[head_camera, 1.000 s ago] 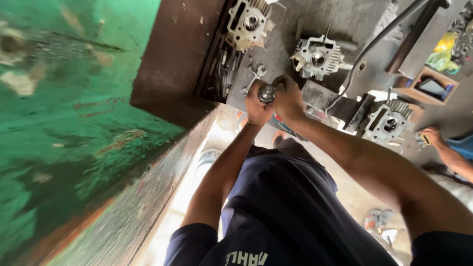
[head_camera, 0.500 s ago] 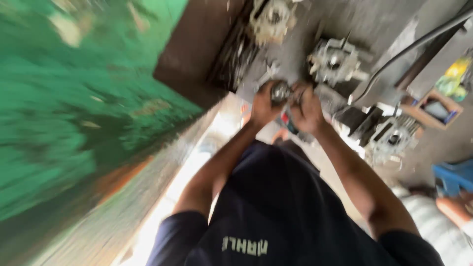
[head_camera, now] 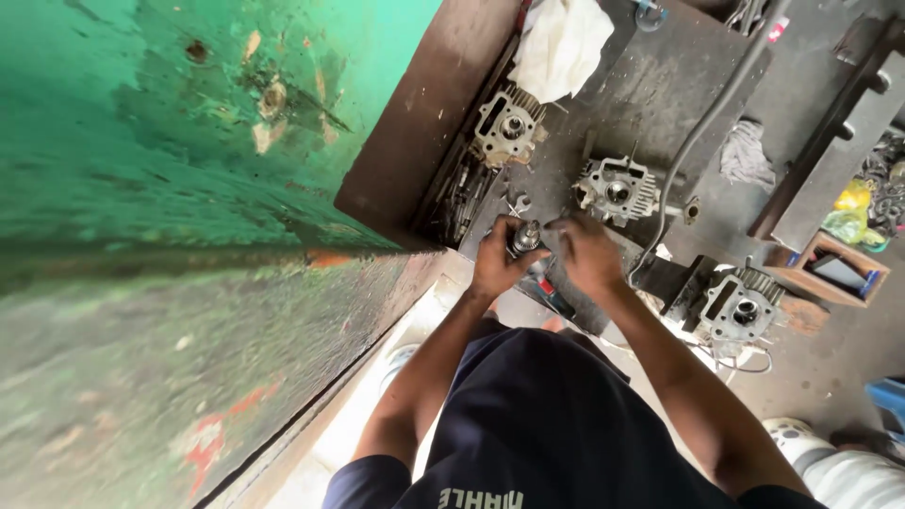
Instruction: Repairing or maintaining a motorcycle engine part using a power drill and other tools in a workshop environment.
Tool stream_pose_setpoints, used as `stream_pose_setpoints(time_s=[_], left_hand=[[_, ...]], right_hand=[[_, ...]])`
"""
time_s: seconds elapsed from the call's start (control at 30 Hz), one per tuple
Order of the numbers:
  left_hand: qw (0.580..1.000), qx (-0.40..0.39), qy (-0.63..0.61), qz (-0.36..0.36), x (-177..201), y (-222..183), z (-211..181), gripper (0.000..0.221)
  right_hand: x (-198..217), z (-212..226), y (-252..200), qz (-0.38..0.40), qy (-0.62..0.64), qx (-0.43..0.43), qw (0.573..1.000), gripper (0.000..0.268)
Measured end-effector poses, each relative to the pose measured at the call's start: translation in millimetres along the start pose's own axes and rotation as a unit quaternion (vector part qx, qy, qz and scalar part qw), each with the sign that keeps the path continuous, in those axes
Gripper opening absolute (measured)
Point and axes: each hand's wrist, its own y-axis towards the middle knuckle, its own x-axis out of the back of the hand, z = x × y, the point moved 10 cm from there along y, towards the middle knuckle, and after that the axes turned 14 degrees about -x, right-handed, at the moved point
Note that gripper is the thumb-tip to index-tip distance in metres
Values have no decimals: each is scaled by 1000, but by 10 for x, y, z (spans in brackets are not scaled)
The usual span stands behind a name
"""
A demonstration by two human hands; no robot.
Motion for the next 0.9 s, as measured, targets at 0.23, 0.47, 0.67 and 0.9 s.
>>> stream_pose_setpoints(time_s=[0.23,0.47,0.67,0.9], left_hand=[[997,-4,24,75,-83,-69,293,63],[996,-51,-39,68,61,-84,45,54],[999,29,19,-11,-7,-195,407,51],[986,-165,5,36,53,-73,-183,59]], right_hand=[[-1013,-895,102,89,28,-172,981,27],[-393,-389,-35,97,284,-215,929,32],[-188,385,-116,95,431,-31,897,39],[67,517,-5,10,384,-47,922,19]])
